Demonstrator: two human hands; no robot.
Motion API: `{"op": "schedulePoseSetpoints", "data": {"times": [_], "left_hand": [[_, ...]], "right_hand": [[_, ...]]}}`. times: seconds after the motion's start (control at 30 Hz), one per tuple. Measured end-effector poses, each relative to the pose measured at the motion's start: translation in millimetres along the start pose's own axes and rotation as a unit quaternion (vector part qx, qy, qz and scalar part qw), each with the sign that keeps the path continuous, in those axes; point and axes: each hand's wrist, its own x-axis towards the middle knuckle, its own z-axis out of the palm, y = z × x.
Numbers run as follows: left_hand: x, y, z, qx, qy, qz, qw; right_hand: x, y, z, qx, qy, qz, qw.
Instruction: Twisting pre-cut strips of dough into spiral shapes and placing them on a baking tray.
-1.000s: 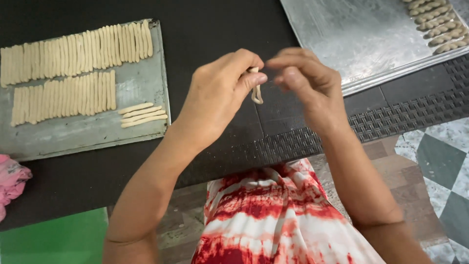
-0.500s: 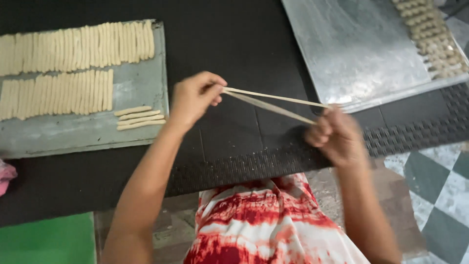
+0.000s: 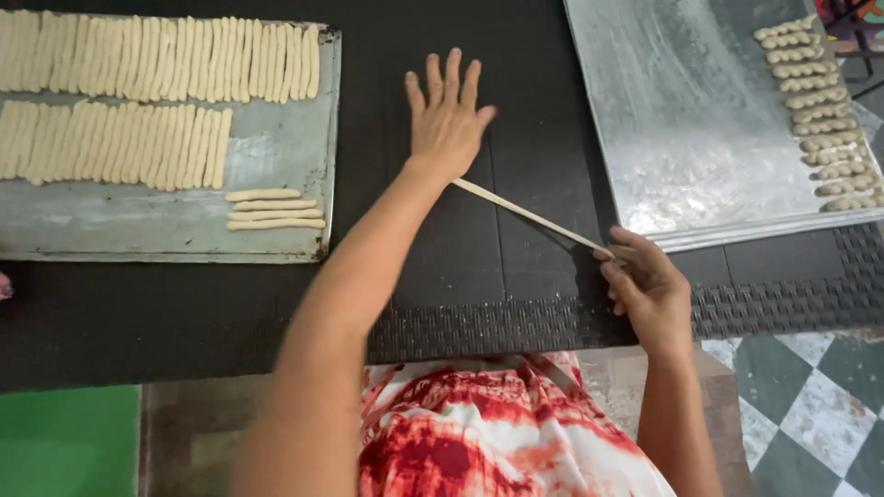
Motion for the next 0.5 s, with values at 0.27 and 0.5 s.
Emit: {"op": "schedulePoseSetpoints", "data": {"times": [0.27,0.5], "left_hand": [[-153,-5,-49,-0.050,-0.003,0.100,0.994],[-271,-22,-59,-0.012,0.050,0.144,0.988]], "right_hand": [[-41,31,-6,0.097,0.074,-0.035,0.992],[-89,28,-7,0.137,0.002,0.003,0.991]]}}
